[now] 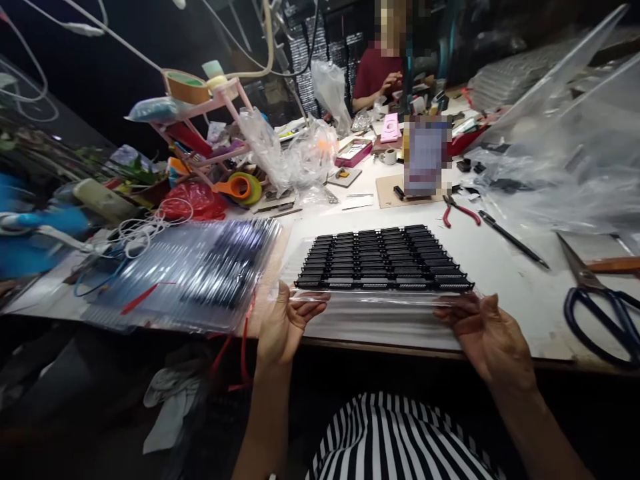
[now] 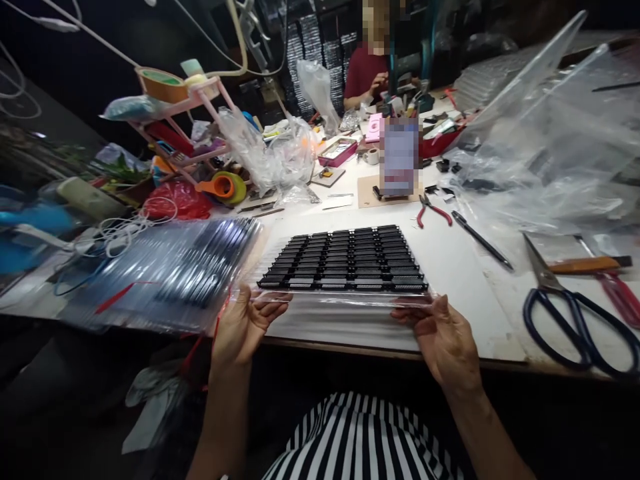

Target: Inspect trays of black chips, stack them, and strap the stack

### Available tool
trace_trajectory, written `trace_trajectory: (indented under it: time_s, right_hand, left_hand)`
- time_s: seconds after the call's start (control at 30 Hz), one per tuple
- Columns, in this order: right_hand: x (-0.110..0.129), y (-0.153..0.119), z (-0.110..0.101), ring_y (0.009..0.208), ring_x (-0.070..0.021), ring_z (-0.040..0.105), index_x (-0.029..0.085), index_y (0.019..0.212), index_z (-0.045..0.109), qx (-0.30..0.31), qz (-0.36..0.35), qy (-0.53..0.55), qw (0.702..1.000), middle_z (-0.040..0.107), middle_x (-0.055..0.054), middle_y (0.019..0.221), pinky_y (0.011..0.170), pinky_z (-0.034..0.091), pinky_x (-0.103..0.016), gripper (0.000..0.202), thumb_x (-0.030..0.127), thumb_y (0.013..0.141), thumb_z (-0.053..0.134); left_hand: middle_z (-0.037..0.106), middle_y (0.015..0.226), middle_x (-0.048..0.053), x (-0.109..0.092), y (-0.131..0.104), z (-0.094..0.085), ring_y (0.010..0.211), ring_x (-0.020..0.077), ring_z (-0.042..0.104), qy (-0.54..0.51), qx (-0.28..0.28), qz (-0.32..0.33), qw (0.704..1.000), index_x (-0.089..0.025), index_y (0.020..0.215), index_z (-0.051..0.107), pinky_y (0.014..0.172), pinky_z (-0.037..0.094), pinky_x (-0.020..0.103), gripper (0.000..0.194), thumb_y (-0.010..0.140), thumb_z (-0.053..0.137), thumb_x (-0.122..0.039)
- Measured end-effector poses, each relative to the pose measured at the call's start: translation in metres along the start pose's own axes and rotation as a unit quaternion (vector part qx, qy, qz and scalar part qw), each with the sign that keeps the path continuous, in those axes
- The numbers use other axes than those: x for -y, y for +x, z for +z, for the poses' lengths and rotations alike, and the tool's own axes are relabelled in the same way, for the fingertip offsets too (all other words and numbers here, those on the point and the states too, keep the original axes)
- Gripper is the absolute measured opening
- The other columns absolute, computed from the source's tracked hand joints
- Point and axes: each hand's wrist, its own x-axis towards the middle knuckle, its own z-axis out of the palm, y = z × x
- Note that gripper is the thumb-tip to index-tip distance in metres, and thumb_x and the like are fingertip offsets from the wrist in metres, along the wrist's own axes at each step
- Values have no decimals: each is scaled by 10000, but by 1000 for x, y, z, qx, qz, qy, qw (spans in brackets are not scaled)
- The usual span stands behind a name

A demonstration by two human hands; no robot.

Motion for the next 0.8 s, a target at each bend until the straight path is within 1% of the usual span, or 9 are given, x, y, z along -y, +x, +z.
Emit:
trace_trajectory:
  time_s: [0.13,0.27,0.37,0.57,0.67,0.8]
  right_hand:
    - [-2,0,-1,707,-170,665,205,817,691,-18,2,-6,1000,714,-42,779,692,546,-285,299,493,818,612]
    - [-1,-1,-1,703,-166,665,217,817,690,-33,12,-11,999,710,-26,775,667,550,-273,293,502,805,624]
    - [0,-1,-1,681,-162,664,219,806,684,-39,11,-13,999,709,-22,754,647,551,-266,295,510,787,642]
    - [-2,0,-1,677,-178,669,212,800,680,-38,-5,-9,999,707,-34,748,655,560,-310,270,476,814,628]
    - [-3,1,1,677,-171,671,215,797,681,-33,-12,7,999,709,-31,726,632,556,-286,258,472,792,657]
    - [-1,1,4,644,-158,666,207,779,689,-25,-17,19,999,711,-29,697,600,548,-258,276,483,770,677]
  left_hand:
    - [718,727,155,-1,-2,0,778,267,704,-18,10,3,1000,-155,745,478,694,556,342,291,922,445,-383]
    - [716,708,146,-2,-4,1,745,251,707,-25,14,-4,1000,-146,743,493,687,558,328,315,918,447,-403]
    - [712,683,141,-2,-5,2,740,257,707,-28,10,-1,1000,-143,738,500,683,557,332,318,922,442,-396]
    - [716,705,146,0,-4,1,755,279,704,-25,0,7,1000,-154,754,489,689,551,356,290,889,507,-411]
    - [719,733,155,-1,-2,0,776,286,702,-16,0,2,1000,-158,739,487,685,552,357,293,895,496,-406]
    - [719,745,160,-2,-1,1,767,272,704,1,-7,3,1000,-151,736,503,687,554,351,301,904,479,-400]
